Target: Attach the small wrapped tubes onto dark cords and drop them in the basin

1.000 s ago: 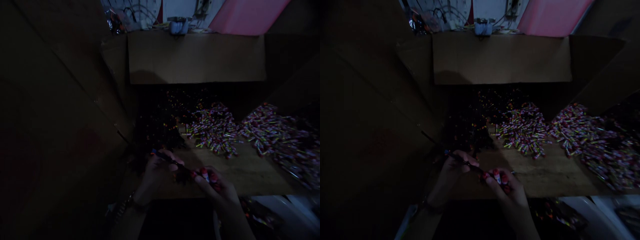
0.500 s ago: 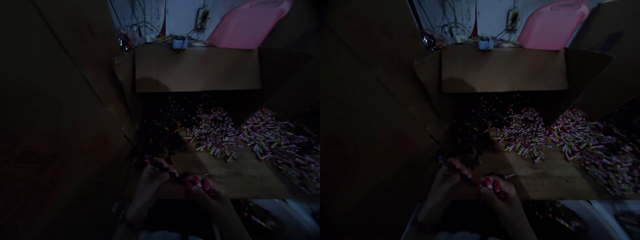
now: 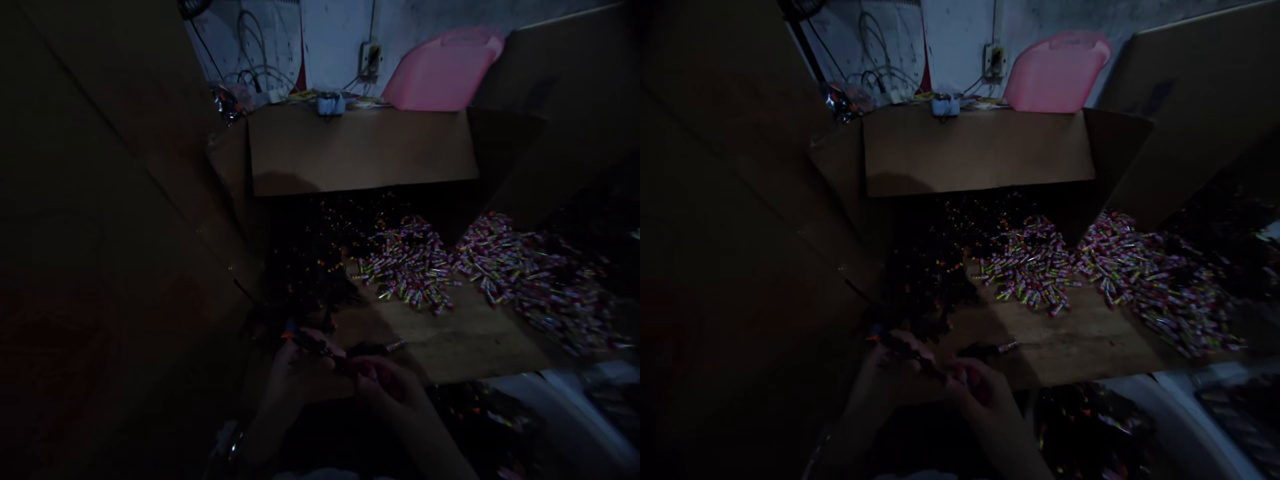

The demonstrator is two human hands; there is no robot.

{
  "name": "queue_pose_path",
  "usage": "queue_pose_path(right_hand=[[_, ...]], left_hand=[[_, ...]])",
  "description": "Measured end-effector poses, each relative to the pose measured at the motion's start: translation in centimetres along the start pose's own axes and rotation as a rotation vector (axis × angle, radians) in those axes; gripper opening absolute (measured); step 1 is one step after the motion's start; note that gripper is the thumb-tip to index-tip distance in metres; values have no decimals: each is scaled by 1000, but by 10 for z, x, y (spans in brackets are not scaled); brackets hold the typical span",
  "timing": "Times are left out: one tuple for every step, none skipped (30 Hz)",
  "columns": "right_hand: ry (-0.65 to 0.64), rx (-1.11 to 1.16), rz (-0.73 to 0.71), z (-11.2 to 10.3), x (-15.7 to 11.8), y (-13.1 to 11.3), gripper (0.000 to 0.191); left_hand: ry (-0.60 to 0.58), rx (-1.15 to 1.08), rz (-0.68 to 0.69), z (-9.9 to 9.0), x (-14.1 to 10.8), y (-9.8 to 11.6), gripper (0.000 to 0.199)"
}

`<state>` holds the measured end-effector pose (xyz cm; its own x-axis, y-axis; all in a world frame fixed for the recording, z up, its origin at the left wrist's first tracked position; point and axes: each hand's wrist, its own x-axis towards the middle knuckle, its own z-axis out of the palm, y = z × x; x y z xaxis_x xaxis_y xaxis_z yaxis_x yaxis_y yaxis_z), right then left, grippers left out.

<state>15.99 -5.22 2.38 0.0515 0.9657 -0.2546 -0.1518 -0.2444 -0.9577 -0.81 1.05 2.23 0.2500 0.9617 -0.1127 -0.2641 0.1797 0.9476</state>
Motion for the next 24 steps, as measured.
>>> queue_pose_path(right_hand=[[-3, 40, 43, 2, 1, 10, 44], [-6, 89, 95, 4, 2, 22, 48], [-13, 139, 147, 3, 4, 34, 50], [-12, 197, 182, 1, 8, 47, 52], [-28, 236, 219, -4, 11, 59, 53], [-35, 259, 230, -12, 15, 69, 54], [-16, 246, 211, -22, 19, 76, 55], [24, 182, 157, -34, 23, 81, 54], [82, 64, 65, -47, 26, 82, 52], [146, -109, -37, -60, 29, 81, 47], [196, -328, -131, -72, 32, 78, 38], [218, -565, -183, -83, 36, 74, 31], [221, -789, -200, -92, 39, 70, 32], [214, -976, -193, -99, 42, 67, 39], [211, -1112, -171, -104, 44, 65, 47], [216, -1193, -159, -107, 46, 64, 52], [232, -1226, -168, -110, 48, 64, 56], [256, -1222, -186, -113, 48, 65, 58], [290, -1191, -203, -115, 49, 67, 58], [334, -1135, -214, -117, 49, 69, 56], [386, -1058, -218, -119, 49, 71, 51], [446, -961, -215, -119, 49, 73, 45], [503, -845, -215, -119, 50, 75, 40], [544, -717, -226, -117, 51, 75, 38]], left_hand=[[5, 9, -23, -2, 0, -7, 29], [13, 18, -37, -3, 1, -15, 31], [15, 44, -37, -6, 3, -24, 33], [14, 86, -24, -8, 6, -33, 34], [10, 139, -9, -11, 11, -42, 34], [12, 191, 8, -15, 18, -49, 35], [11, 225, 16, -19, 27, -54, 39], [16, 259, 27, -23, 37, -56, 44], [45, 325, 55, -27, 49, -56, 49], [87, 392, 86, -30, 62, -54, 52], [172, 559, 164, -33, 77, -50, 52], [319, 791, 270, -35, 92, -46, 49], [407, 865, 315, -35, 107, -42, 44], [453, 903, 343, -34, 122, -39, 39], [485, 936, 369, -32, 136, -38, 35], [494, 944, 385, -29, 147, -37, 30], [491, 952, 401, -25, 157, -38, 25], [483, 955, 417, -21, 164, -39, 20], [472, 951, 431, -18, 169, -41, 16], [461, 939, 442, -16, 171, -43, 13], [458, 919, 449, -14, 171, -44, 11], [468, 892, 450, -13, 169, -44, 10], [493, 859, 448, -11, 165, -43, 12], [531, 832, 447, -9, 160, -41, 16]])
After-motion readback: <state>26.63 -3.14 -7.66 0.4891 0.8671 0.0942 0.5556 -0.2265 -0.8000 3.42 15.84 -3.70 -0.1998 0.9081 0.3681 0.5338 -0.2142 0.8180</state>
